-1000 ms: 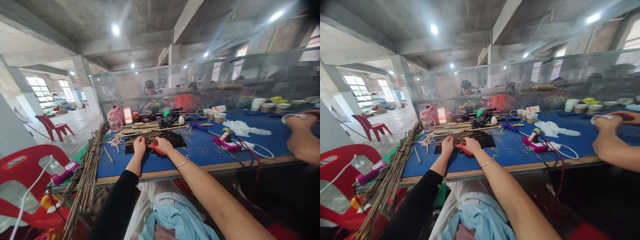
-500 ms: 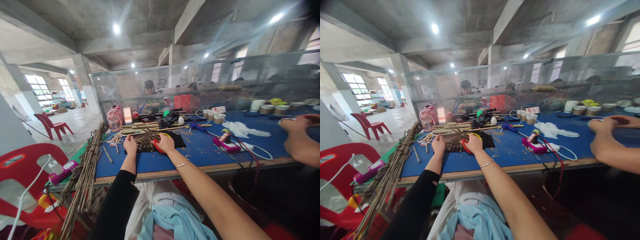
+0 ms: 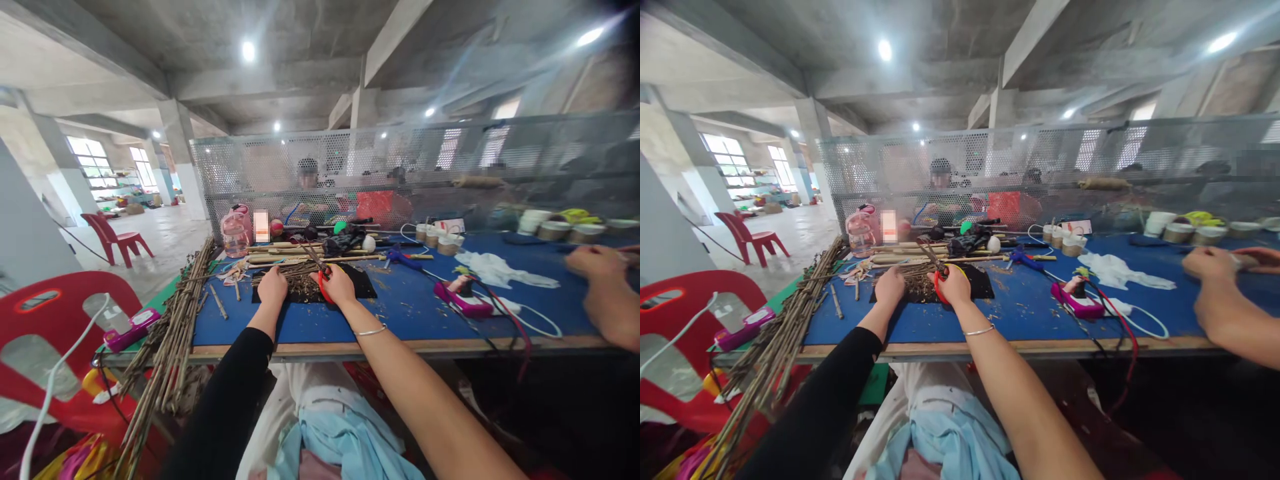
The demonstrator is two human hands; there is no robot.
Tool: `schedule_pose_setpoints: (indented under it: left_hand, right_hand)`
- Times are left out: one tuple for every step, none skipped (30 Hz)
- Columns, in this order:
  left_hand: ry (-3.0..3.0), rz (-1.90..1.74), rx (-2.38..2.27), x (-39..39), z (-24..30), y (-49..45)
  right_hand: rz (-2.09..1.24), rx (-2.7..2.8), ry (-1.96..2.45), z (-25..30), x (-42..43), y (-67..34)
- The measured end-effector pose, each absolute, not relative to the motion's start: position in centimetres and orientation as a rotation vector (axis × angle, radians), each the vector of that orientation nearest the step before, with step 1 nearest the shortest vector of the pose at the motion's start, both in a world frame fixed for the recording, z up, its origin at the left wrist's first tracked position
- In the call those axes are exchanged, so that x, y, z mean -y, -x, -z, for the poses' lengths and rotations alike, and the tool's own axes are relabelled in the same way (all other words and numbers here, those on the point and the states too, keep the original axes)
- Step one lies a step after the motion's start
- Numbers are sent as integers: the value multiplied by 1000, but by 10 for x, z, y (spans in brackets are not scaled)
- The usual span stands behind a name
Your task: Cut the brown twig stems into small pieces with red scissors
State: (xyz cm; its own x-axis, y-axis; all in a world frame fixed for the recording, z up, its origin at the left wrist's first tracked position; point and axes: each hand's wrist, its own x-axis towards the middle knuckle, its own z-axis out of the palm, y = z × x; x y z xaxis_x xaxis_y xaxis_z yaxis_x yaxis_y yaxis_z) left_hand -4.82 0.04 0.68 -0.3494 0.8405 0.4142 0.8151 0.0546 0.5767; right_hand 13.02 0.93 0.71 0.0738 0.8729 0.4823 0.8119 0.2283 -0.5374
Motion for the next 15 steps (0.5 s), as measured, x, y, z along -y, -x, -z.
schedule_pose_setpoints:
  left_hand:
    - [-1824, -1139, -2274, -1, -9, 45]
    - [-1880, -1062, -2283, -2, -11, 43]
    - [-1936, -971, -2288, -2, -13, 41]
    - [-1982, -879, -2290, -2, -16, 41]
    - [-2011, -804, -2295, -1, -18, 41]
    - [-2021, -765, -2315, -1, -20, 43]
    - [-2022, -757, -2338, 0, -23, 46]
    - [-2008, -773, -2371, 1, -25, 50]
    - [-1963, -784, -2419, 1, -27, 55]
    - [-1924, -761, -2443, 2, -29, 61]
    - [-1877, -710, -2453, 2, -30, 67]
    - [-1862, -647, -2442, 1, -30, 73]
    - [-1923, -605, -2401, 1, -30, 79]
    - [-2020, -588, -2340, 0, -30, 83]
    - [-2133, -589, -2259, -2, -29, 87]
  right_hand:
    - [-117, 1728, 1566, -8, -9, -130]
    - [-132, 1730, 1553, -8, -9, -129]
    - [-148, 1731, 1542, -8, -9, -129]
    - [-165, 1729, 1527, -8, -9, -129]
    - [-178, 1721, 1508, -8, -10, -128]
    - [-191, 1714, 1487, -8, -10, -128]
    - [-197, 1705, 1465, -7, -11, -128]
    - [-203, 1694, 1448, -7, -12, -128]
    - [-209, 1680, 1435, -6, -13, -128]
    - [-216, 1664, 1427, -6, -14, -129]
    - [-226, 1647, 1423, -6, -14, -129]
    - [-239, 1628, 1419, -6, -15, -129]
    - [-254, 1609, 1416, -6, -15, -130]
    - [-268, 1594, 1411, -6, -15, -130]
    - [-280, 1582, 1405, -6, -15, -130]
